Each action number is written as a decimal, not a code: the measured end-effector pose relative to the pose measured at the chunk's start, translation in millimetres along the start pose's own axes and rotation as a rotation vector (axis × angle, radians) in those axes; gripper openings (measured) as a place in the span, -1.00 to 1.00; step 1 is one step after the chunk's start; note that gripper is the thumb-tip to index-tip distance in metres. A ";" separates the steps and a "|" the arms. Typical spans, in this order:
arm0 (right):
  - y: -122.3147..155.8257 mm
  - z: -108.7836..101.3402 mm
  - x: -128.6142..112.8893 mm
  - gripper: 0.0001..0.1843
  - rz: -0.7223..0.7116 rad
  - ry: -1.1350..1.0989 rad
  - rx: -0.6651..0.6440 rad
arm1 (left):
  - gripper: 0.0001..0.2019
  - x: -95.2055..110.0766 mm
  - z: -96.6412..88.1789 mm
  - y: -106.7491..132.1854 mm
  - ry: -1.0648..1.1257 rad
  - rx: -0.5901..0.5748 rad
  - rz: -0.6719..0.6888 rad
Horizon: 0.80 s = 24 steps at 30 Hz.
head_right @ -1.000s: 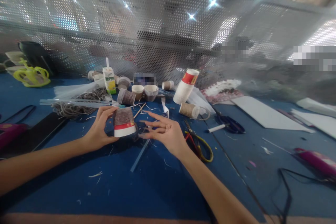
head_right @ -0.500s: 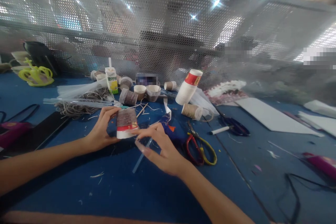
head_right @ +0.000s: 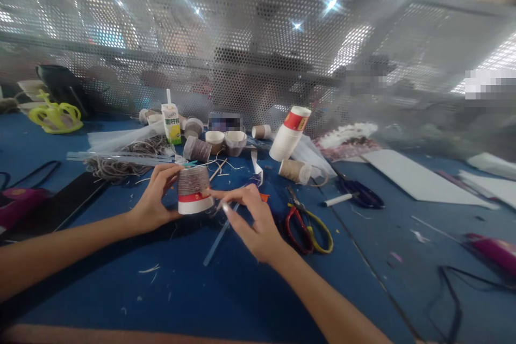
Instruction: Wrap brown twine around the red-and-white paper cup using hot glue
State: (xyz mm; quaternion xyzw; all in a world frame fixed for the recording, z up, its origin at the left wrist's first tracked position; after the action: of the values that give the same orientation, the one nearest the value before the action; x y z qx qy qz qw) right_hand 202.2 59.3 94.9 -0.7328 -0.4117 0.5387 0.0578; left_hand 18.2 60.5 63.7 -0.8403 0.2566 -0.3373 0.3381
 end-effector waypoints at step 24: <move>0.9 21.4 -3.0 -0.15 -0.182 0.252 -0.029 | -0.07 8.5 17.8 1.2 0.248 -0.252 0.037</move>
State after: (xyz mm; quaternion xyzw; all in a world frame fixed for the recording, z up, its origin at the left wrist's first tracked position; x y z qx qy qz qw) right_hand 184.5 49.1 87.8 -0.7549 -0.4738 0.4289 0.1472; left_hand 36.6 61.2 56.4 -0.8230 0.3521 -0.3973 0.2022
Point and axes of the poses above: each hand's wrist, its own y-axis away from the middle knuckle, its own z-axis out of the palm, x = y × z, the point moved 9 cm from there along -y, towards the middle knuckle, and after that the axes turned 13 degrees about -y, right-handed, at the moved point
